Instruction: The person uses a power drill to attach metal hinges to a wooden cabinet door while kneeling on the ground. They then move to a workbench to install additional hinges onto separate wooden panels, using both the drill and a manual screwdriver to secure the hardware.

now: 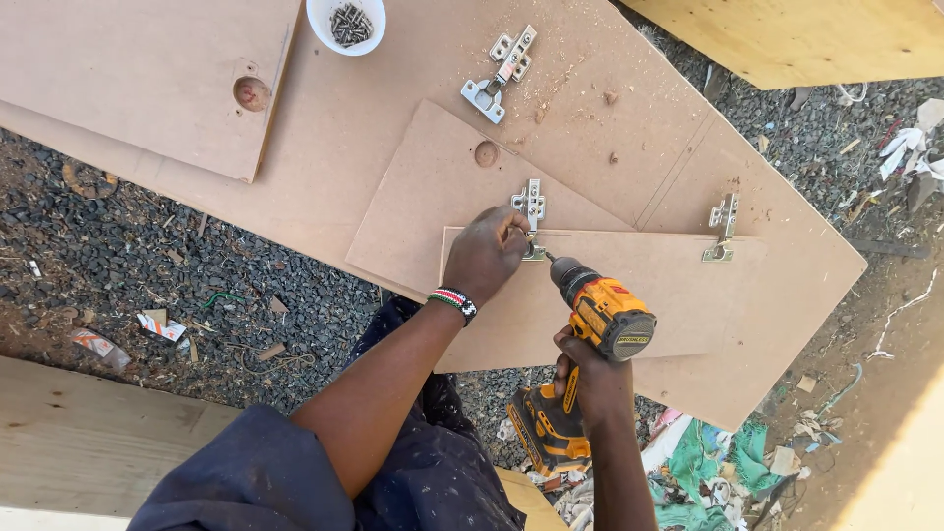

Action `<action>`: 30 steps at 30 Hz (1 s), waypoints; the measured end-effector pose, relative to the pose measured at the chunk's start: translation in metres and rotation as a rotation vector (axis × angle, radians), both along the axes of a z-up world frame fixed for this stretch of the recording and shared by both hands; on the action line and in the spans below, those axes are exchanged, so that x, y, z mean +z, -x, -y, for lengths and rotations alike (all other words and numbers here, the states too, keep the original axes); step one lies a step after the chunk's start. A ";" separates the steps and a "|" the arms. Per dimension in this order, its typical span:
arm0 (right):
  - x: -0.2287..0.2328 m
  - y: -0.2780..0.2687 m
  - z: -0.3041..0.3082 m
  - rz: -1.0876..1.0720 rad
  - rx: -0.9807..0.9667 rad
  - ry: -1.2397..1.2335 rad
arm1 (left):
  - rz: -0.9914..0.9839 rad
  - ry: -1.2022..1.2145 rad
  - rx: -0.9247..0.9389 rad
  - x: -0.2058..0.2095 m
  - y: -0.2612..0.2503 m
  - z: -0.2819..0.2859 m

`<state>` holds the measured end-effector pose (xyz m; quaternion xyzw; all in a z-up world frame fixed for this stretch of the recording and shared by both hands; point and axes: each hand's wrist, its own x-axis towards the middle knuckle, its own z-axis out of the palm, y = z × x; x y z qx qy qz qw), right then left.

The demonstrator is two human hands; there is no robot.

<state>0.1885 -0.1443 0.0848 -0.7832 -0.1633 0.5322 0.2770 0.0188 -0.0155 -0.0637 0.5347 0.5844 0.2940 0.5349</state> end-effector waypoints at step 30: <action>0.011 0.033 -0.035 -0.157 -0.287 0.273 | -0.480 -0.567 -0.266 -0.037 -0.033 0.019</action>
